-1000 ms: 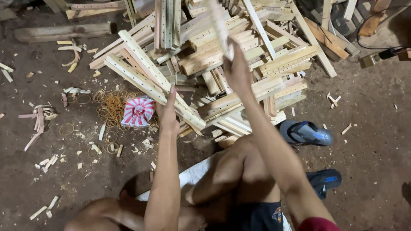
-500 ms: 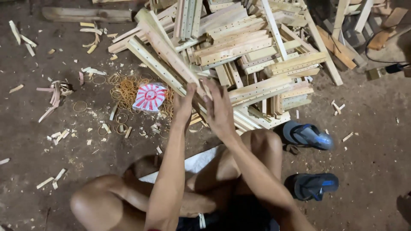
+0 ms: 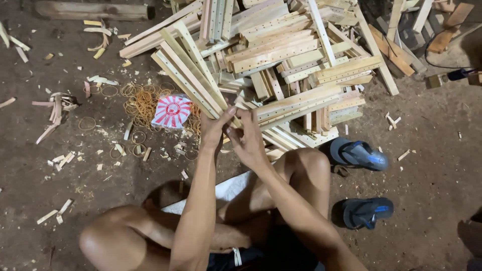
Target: Picking up wooden slats from a pile, aligning them into small bundles, and securing each bundle with a rubber band.
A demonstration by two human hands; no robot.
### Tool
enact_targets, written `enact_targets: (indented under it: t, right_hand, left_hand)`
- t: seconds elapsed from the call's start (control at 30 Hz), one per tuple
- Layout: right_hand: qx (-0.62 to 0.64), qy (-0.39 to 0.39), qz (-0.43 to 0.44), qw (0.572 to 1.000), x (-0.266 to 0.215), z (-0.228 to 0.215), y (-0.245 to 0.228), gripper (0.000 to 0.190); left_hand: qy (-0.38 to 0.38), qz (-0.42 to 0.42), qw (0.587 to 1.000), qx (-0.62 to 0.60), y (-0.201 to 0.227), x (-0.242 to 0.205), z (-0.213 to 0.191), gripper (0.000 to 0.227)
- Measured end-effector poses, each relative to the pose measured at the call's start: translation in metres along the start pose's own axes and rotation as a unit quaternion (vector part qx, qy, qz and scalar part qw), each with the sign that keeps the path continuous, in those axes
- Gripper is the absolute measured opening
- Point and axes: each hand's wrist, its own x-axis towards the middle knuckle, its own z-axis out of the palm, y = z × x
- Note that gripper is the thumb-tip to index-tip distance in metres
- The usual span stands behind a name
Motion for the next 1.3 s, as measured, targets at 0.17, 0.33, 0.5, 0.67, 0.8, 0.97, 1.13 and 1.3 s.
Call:
enact_targets:
  t: [0.17, 0.33, 0.5, 0.67, 0.8, 0.97, 1.13, 1.3]
  right_hand:
    - [0.071, -0.020, -0.025, 0.997, 0.010, -0.010, 0.005, 0.046]
    - [-0.041, 0.113, -0.039, 0.992, 0.092, -0.105, 0.054, 0.033]
    - [-0.387, 0.250, 0.082, 0.883, 0.190, -0.204, 0.205, 0.040]
    - [-0.431, 0.086, 0.185, 0.879, 0.203, -0.218, 0.194, 0.064]
    - [-0.476, 0.055, 0.197, 0.855, 0.200, -0.213, 0.197, 0.069]
    - [-0.322, 0.147, -0.016, 0.935, 0.182, -0.184, 0.183, 0.069]
    - [-0.036, 0.085, -0.039, 0.995, 0.105, -0.088, 0.027, 0.053]
    - [0.017, -0.063, -0.047, 0.997, 0.040, -0.007, -0.042, 0.062]
  left_hand:
    - [0.059, -0.064, 0.995, -0.058, 0.027, -0.007, 0.031, 0.066]
    - [0.040, -0.030, 0.989, -0.142, 0.008, 0.002, 0.015, 0.050]
    - [0.019, -0.269, 0.961, 0.065, 0.039, -0.006, 0.022, 0.056]
    - [0.089, -0.247, 0.964, 0.033, 0.022, 0.005, 0.016, 0.102]
    - [0.091, -0.230, 0.969, 0.015, 0.031, 0.007, 0.021, 0.134]
    - [-0.021, -0.092, 0.994, -0.064, 0.016, 0.011, 0.009, 0.073]
    - [-0.030, -0.025, 0.981, -0.191, -0.005, 0.012, 0.009, 0.061]
    - [0.020, 0.001, 0.976, -0.215, -0.053, 0.026, -0.035, 0.069]
